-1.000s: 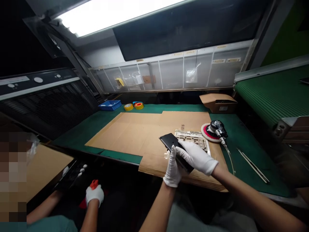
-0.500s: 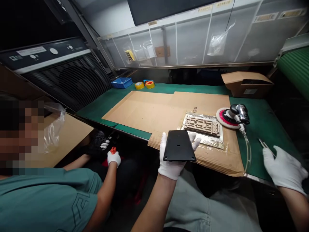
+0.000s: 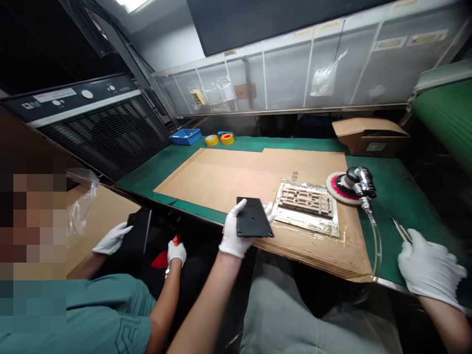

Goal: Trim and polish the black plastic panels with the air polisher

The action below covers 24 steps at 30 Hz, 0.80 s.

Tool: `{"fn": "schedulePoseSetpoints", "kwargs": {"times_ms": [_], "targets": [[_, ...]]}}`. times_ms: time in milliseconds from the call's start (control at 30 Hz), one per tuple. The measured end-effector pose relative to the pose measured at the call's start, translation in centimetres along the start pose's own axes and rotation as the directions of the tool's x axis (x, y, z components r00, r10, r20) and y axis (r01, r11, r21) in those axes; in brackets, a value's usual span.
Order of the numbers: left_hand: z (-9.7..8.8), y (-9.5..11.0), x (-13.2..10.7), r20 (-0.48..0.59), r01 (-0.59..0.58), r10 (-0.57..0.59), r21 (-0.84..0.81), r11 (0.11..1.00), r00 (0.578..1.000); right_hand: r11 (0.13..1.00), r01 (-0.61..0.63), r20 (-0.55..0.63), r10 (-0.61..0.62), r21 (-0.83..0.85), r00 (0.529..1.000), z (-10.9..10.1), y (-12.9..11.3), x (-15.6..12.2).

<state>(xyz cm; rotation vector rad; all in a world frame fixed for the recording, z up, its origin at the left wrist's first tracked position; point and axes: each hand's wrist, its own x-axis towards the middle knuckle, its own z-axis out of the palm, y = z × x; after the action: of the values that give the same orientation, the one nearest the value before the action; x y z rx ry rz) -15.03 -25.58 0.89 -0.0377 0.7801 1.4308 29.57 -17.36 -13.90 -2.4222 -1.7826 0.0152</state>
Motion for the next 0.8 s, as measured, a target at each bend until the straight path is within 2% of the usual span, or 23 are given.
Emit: {"fn": "schedulePoseSetpoints", "kwargs": {"times_ms": [67,100,133,167,233,267,300,333,367,400,433,500,567,600,633,700,733,800], "targets": [[-1.1,4.6,3.7,-0.145,-0.024,0.064,0.264,0.964,0.987,1.000,0.011,0.090,-0.012,0.017,0.996,0.3,0.1,1.0],[-1.4,7.0,5.4,-0.212,-0.062,0.169,0.437,0.897,0.963,0.999,0.019,0.146,-0.024,0.037,0.989,0.3,0.1,1.5],[-1.7,9.3,6.9,-0.274,-0.074,0.292,0.600,0.797,0.916,0.998,0.033,0.206,-0.044,0.055,0.977,0.2,0.1,2.0],[-1.8,11.4,8.1,-0.294,-0.080,0.356,0.661,0.746,0.887,0.996,0.052,0.263,-0.068,0.070,0.962,-0.2,0.0,2.3],[-2.1,15.0,9.8,-0.277,-0.079,0.417,0.747,0.660,0.866,0.995,0.060,0.318,-0.083,0.081,0.945,-1.6,-0.4,2.3],[-2.5,16.5,10.3,-0.273,-0.056,0.435,0.792,0.608,0.858,0.996,0.040,0.306,-0.064,0.083,0.950,-2.6,-0.8,1.9],[-2.9,17.8,10.9,-0.272,-0.008,0.464,0.856,0.516,0.843,0.995,-0.006,0.260,-0.020,0.099,0.965,-3.8,-1.4,1.4],[-3.5,19.0,11.6,-0.257,0.031,0.504,0.910,0.413,0.825,0.991,-0.044,0.198,0.018,0.130,0.980,-5.2,-2.2,0.8],[-4.2,20.0,12.4,-0.237,0.073,0.574,0.953,0.294,0.784,0.983,-0.052,0.135,0.028,0.175,0.990,-6.8,-3.2,0.2],[-4.8,20.6,13.2,-0.183,0.238,0.663,0.971,0.007,0.726,0.975,-0.031,0.078,0.014,0.220,0.997,-8.6,-4.3,-0.3],[-5.3,20.8,14.1,-0.077,0.340,0.708,0.910,-0.239,0.702,0.967,0.021,0.024,-0.028,0.255,0.999,-10.7,-5.4,-0.6],[-5.9,19.6,15.2,0.104,0.393,0.661,0.732,-0.557,0.743,0.950,0.148,-0.094,-0.126,0.275,0.988,-15.7,-7.5,-0.1],[-5.9,16.0,15.4,0.288,0.290,0.557,0.622,-0.727,0.779,0.942,0.239,-0.223,-0.187,0.237,0.957,-21.6,-8.5,2.2],[-5.9,13.5,15.2,0.397,0.208,0.504,0.589,-0.781,0.768,0.950,0.240,-0.266,-0.184,0.198,0.946,-24.7,-8.5,4.1],[-5.8,10.7,14.8,0.465,0.157,0.486,0.583,-0.797,0.740,0.960,0.210,-0.283,-0.153,0.183,0.947,-27.6,-8.1,6.4],[-5.9,5.2,14.0,0.538,0.043,0.444,0.601,-0.798,0.717,0.981,0.074,-0.282,-0.020,0.182,0.959,-32.7,-6.3,11.3],[-6.1,2.8,13.5,0.562,0.005,0.440,0.612,-0.791,0.700,0.976,0.040,-0.285,0.023,0.214,0.958,-34.6,-5.1,13.7],[-6.6,-0.7,12.9,0.604,-0.044,0.426,0.608,-0.793,0.673,0.966,-0.022,-0.332,0.110,0.256,0.937,-36.8,-2.5,17.4]]}}
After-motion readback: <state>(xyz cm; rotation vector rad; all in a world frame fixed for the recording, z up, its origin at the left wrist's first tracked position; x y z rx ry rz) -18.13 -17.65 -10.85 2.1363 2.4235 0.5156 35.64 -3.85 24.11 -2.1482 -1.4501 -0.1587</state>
